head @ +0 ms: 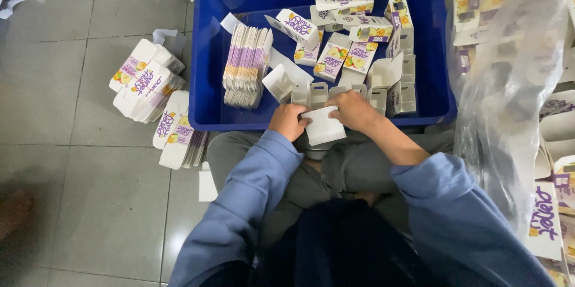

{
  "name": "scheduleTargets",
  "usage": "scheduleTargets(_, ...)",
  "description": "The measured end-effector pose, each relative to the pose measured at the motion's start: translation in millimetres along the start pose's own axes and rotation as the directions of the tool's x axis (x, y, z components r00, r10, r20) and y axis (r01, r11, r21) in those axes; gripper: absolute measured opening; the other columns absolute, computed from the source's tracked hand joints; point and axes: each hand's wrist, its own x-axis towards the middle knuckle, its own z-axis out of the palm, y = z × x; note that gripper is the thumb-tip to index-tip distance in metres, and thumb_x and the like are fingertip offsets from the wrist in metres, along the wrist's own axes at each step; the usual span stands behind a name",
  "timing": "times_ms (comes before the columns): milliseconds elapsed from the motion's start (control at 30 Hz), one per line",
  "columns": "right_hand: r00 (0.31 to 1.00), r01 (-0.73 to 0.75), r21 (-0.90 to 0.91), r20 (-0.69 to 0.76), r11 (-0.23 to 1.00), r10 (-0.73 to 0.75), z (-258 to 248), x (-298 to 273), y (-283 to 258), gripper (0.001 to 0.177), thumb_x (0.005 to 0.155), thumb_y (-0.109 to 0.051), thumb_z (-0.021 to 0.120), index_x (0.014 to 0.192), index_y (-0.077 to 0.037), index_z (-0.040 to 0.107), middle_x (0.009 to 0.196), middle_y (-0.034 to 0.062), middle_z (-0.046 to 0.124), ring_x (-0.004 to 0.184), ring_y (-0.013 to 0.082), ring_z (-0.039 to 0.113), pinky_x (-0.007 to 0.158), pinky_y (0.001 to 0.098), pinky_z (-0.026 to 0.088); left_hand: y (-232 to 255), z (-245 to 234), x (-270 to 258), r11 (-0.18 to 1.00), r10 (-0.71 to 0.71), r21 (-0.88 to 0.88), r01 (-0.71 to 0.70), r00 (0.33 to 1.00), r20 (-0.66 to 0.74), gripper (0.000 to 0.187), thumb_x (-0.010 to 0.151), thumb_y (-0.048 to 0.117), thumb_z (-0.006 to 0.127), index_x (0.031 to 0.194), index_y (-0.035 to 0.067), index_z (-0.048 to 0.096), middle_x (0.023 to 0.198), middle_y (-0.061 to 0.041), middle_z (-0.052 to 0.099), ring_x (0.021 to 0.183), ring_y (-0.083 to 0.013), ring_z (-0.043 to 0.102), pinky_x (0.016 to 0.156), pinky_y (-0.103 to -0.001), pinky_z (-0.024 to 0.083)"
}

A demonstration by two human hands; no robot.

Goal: The person is folding flat cardboard sheets into small boxes and placing them into a blue plastic bin.

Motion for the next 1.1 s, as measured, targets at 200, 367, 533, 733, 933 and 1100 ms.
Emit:
scheduleTargets(200,0.995,0.074,-0.184,-0.057,0.98,-0.086,-7.3,-4.1,-7.8,0.029,0.087,-0.021,0.081,0.115,-0.015,0.08,0.107,0.0129,0.078,0.102,0.0304,0.075,0.085,0.0423,0.063,-13.8,12.4,9.5,0.993,-0.109,-0.049,0.111,0.993,0.053,0.018,0.08,0.031,0.084,0.091,0.017,0.078,0.079,-0.006,0.075,0.086,-0.0324,0.075,0.076,-0.041,0.062)
scheduleTargets(367,0.995,0.102,-0.081,-0.006,0.991,-0.103,-7.2,3.8,2.3,0.028,0.087,-0.019,0.081,0.114,-0.013,0.079,0.106,0.0146,0.078,0.102,0.034,0.074,0.085,0.0445,0.063,-18.5,17.0,12.6,0.991,-0.119,-0.05,0.123,0.99,0.068,0.025,0.076,0.034,0.086,0.09,0.013,0.078,0.079,-0.007,0.075,0.085,-0.0326,0.075,0.078,-0.042,0.062)
scheduleTargets(533,0.996,0.086,0.009,0.023,0.996,-0.086,-9.3,3.2,5.3,0.028,0.087,-0.016,0.081,0.114,-0.012,0.079,0.103,0.0161,0.078,0.098,0.0339,0.075,0.082,0.0419,0.064,-23.2,21.8,9.4,0.983,-0.154,-0.093,0.158,0.987,0.048,0.029,0.071,0.032,0.089,0.094,0.016,0.081,0.081,-0.006,0.076,0.085,-0.0282,0.075,0.08,-0.038,0.063)
scheduleTargets(733,0.997,-0.061,0.578,0.076,0.814,0.021,-18.5,-13.3,22.8,0.034,0.083,-0.017,0.085,0.114,-0.004,0.077,0.105,0.0181,0.079,0.092,0.0273,0.073,0.081,0.0445,0.061,-49.3,44.4,-6.8,0.3,-0.104,-0.943,0.145,0.987,0.118,0.055,0.086,0.023,0.082,0.131,-0.004,0.067,0.121,-0.023,0.071,0.108,-0.0284,0.068,0.092,-0.044,0.059)
scheduleTargets(933,0.993,0.071,0.78,0.006,0.621,-0.122,-4.4,-23.6,17.8,0.023,0.083,-0.014,0.084,0.105,-0.007,0.081,0.088,0.0071,0.079,0.076,0.0132,0.062,0.069,0.0313,0.054,-8.2,60.1,-24.6,-0.435,0.616,-0.833,0.342,0.787,0.001,0.087,0.096,0.052,0.061,0.154,-0.009,0.038,0.141,-0.039,0.053,0.131,-0.0488,0.053,0.111,-0.063,0.038)
scheduleTargets(1100,0.902,0.427,0.556,-0.314,0.713,-0.296,-37.7,-49.7,-24.4,0.043,0.083,-0.007,0.079,0.122,0.009,0.07,0.106,0.0296,0.072,0.098,0.0397,0.067,0.088,0.0504,0.054,-30.7,88.9,-17.7,-0.427,0.53,-0.865,0.263,0.848,-0.005,0.094,0.098,0.049,0.062,0.164,0.004,0.012,0.148,-0.03,0.051,0.125,-0.0432,0.059,0.1,-0.061,0.05)
